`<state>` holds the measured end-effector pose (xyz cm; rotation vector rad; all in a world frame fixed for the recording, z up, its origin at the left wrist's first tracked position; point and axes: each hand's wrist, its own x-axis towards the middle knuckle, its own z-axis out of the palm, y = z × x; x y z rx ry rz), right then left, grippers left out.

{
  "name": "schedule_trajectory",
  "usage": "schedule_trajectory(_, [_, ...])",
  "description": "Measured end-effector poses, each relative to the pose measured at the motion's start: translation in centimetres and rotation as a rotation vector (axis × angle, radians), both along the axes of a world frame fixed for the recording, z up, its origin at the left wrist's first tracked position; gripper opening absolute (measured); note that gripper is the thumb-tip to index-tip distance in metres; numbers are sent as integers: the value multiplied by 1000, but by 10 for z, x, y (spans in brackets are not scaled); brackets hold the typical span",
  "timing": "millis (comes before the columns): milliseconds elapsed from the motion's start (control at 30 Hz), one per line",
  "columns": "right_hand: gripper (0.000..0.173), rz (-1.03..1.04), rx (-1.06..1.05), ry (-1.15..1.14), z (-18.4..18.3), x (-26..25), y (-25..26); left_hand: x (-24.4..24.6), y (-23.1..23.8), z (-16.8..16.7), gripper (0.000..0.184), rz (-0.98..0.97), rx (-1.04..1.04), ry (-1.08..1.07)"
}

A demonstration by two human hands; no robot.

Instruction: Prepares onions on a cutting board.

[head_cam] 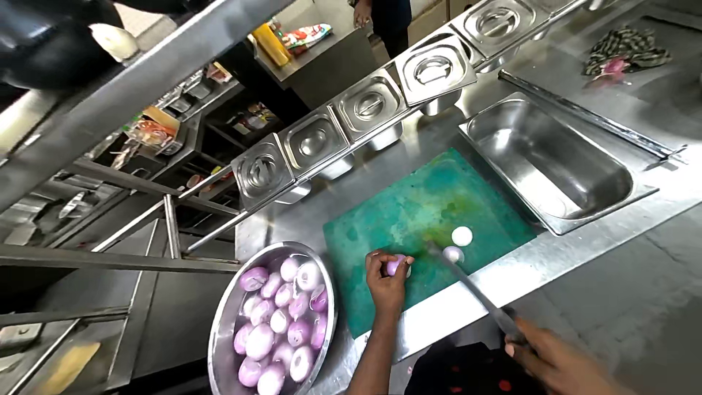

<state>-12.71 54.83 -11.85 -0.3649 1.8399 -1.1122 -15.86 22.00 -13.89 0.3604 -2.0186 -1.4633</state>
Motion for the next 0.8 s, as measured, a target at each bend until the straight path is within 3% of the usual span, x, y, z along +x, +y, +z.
schedule_trajectory(67, [41,133,89,56,1,-1,1,5,-1,-2,20,-56,0,25])
schedule_trajectory(133, [41,84,130,61,-4,-2,8,14,-7,-1,28,-188,23,-7])
schedule_trajectory(233, [42,-30,240,268,-11,-7,9,22,-14,-3,42,-313,55,-49])
schedule_trajectory(367, [39,59,372,485,13,-5,-35,21,-17,-4,45,-312,10,-75])
schedule_trajectory(533, [38,217,517,476,26,-6,-77,16,-22,-4,45,-315,-74,-123])
schedule_trajectory(800, [25,115,498,888,32,4,-83,14,-26,-3,41,-351,-126,-146])
